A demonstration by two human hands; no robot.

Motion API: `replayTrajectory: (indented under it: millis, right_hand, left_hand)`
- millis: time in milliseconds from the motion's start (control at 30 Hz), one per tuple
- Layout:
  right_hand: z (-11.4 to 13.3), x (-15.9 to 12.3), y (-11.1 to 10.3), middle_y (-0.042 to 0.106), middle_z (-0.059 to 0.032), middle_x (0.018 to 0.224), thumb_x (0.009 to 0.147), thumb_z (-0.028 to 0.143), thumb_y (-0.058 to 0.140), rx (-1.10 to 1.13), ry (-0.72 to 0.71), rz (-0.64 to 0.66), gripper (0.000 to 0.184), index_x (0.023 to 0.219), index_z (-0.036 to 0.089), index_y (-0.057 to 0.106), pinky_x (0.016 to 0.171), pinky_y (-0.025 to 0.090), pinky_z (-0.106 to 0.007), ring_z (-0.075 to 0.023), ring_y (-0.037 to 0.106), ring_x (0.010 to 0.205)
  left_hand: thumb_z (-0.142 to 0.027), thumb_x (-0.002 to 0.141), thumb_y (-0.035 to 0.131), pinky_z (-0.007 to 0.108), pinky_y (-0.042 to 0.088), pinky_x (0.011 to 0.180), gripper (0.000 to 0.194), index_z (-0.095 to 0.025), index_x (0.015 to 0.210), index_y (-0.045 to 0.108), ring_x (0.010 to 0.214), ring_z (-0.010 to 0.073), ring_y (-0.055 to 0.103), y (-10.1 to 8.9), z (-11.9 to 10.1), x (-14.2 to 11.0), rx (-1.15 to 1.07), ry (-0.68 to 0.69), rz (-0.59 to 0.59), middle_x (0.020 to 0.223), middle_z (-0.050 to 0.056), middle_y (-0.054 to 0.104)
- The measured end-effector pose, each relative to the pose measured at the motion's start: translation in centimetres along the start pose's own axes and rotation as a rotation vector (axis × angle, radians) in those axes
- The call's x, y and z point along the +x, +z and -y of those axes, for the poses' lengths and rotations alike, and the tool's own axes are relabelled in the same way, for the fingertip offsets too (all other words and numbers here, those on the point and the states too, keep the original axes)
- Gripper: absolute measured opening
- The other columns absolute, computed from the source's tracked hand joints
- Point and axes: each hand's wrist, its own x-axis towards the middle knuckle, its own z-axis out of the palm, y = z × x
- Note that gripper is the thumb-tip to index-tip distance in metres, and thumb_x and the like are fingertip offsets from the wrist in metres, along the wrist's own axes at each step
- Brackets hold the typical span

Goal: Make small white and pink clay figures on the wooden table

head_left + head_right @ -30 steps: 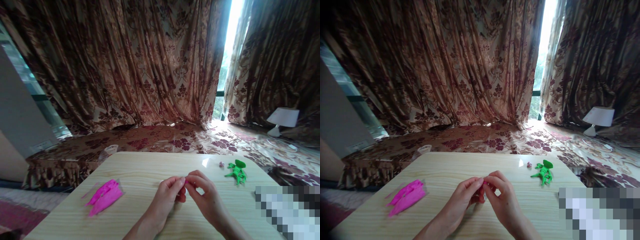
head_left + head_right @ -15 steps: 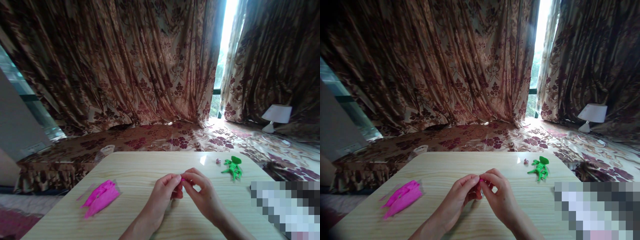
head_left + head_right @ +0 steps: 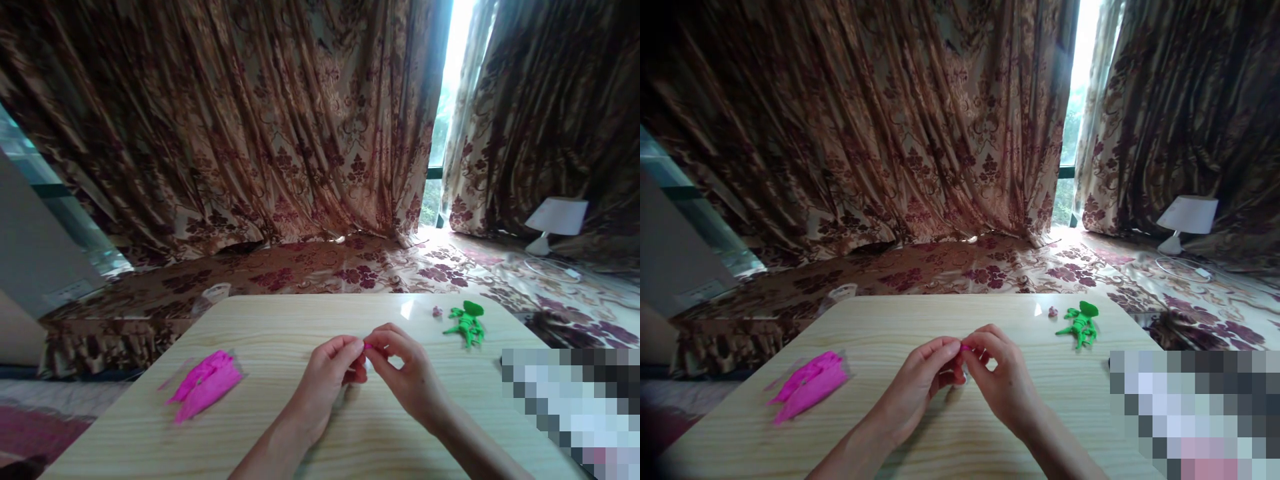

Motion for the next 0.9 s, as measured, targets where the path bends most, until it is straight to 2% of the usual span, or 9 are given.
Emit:
replayTrajectory:
  millis: [167, 333, 667, 767, 900]
  right_hand:
    - [-0.04, 0.03, -0.02, 0.056, -0.0014, 0.082, 0.080, 0.010, 0.054, -0.010, -0.019, 0.002, 0.013, 0.086, 0.019, 0.062, 0.060, 0.046, -0.024, -0.0112, 0.055, 0.069]
    - [0.05, 0.02, -0.24, 0.054, -0.0022, 0.081, 0.080, 0.012, 0.054, -0.029, -0.036, 0.023, 0.011, 0.082, 0.018, 0.064, 0.060, 0.046, -0.023, -0.0110, 0.055, 0.067]
    - [0.09, -0.03, -0.01, 0.056, -0.0028, 0.080, 0.081, 0.013, 0.054, -0.040, -0.063, -0.044, 0.011, 0.080, 0.018, 0.063, 0.060, 0.046, -0.025, -0.0127, 0.055, 0.069]
    - [0.06, -0.01, -0.17, 0.056, -0.0025, 0.080, 0.080, 0.013, 0.053, -0.040, -0.048, -0.044, 0.011, 0.082, 0.019, 0.062, 0.059, 0.046, -0.025, -0.0123, 0.055, 0.068]
    - [0.06, -0.09, -0.38, 0.056, -0.0021, 0.085, 0.078, 0.011, 0.052, 0.046, 0.037, -0.002, 0.019, 0.094, 0.020, 0.057, 0.060, 0.048, -0.024, -0.0129, 0.057, 0.074]
  left_hand:
    - [-0.034, 0.079, 0.055, 0.025, 0.039, 0.061, 0.022, -0.013, 0.074, 0.059, 0.061, 0.0106, 0.050, 0.06, -0.05, 0.05, 0.013, -0.001, 0.003, 0.065, 0.003, 0.055]
    - [-0.036, 0.079, 0.055, 0.025, 0.040, 0.064, 0.023, -0.013, 0.074, 0.058, 0.062, 0.0107, 0.050, 0.02, -0.23, -0.02, 0.014, -0.028, 0.027, 0.066, 0.002, 0.054]
    - [-0.034, 0.078, 0.055, 0.025, 0.041, 0.064, 0.021, -0.014, 0.072, 0.057, 0.062, 0.0098, 0.051, -0.35, -0.30, 0.02, -0.062, -0.076, 0.053, 0.068, 0.001, 0.053]
    - [-0.032, 0.078, 0.056, 0.025, 0.040, 0.063, 0.020, -0.014, 0.069, 0.056, 0.061, 0.0098, 0.051, -0.33, -0.31, 0.03, -0.056, -0.074, 0.027, 0.067, 0.001, 0.053]
    - [-0.032, 0.078, 0.055, 0.025, 0.040, 0.062, 0.019, -0.015, 0.070, 0.056, 0.060, 0.0099, 0.051, -0.34, -0.30, 0.02, -0.067, -0.069, -0.012, 0.066, 0.001, 0.053]
